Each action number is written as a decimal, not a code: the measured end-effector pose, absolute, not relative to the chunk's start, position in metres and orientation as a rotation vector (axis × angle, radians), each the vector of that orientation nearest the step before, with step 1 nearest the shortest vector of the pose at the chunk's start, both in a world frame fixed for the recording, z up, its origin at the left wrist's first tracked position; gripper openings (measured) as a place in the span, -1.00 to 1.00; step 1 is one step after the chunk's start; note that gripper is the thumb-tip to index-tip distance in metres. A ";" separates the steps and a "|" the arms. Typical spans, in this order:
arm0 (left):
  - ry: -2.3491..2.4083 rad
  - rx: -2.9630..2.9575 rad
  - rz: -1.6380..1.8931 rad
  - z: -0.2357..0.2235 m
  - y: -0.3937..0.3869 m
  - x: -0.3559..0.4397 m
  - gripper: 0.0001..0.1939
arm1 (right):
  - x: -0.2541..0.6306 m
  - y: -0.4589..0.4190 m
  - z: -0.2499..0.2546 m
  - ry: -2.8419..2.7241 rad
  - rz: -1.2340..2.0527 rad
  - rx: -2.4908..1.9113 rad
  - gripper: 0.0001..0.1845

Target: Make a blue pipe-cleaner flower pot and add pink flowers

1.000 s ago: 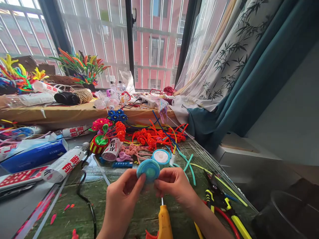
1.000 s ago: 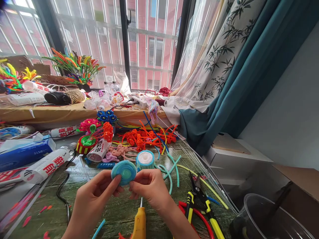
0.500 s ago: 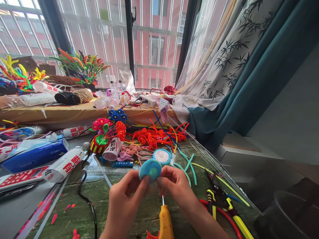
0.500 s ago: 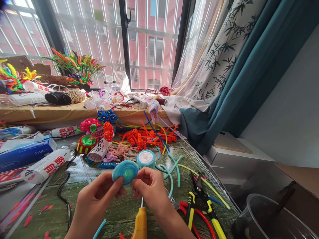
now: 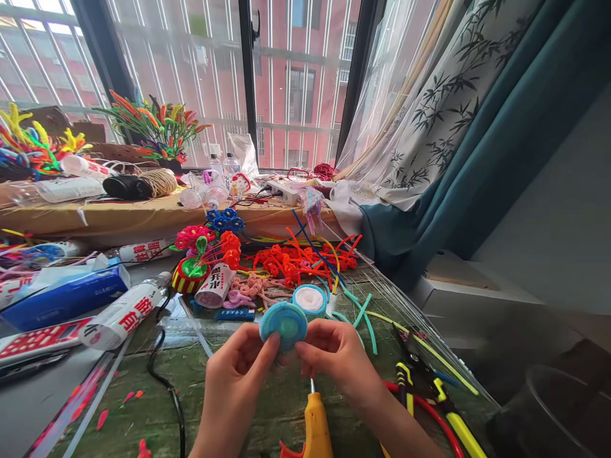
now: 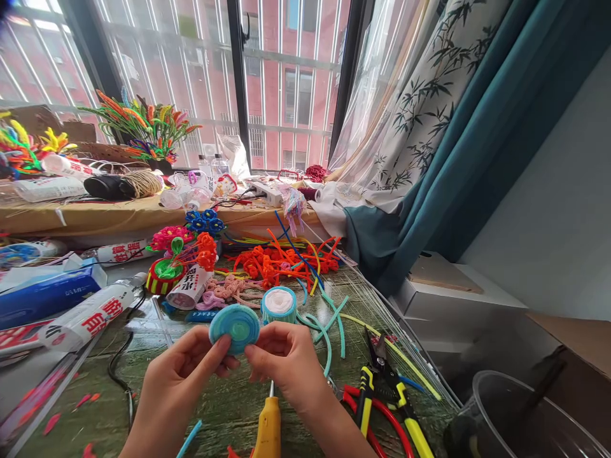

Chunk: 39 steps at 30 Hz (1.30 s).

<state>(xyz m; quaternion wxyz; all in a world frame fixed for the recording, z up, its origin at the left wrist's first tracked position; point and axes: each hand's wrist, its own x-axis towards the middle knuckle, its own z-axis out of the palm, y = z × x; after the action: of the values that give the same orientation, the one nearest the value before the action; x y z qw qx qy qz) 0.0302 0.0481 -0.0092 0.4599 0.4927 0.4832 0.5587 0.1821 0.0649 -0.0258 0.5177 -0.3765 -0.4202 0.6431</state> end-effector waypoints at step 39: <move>1.211 1.226 1.402 -0.004 0.046 0.031 -0.79 | 0.188 0.066 -0.024 -1.070 1.584 -0.935 -0.59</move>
<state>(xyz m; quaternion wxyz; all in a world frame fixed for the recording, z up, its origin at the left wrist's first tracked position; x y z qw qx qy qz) 0.0312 0.0463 -0.0043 0.4441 0.4945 0.4884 0.5654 0.1880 0.0656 -0.0241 0.4853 -0.3840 -0.4398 0.6509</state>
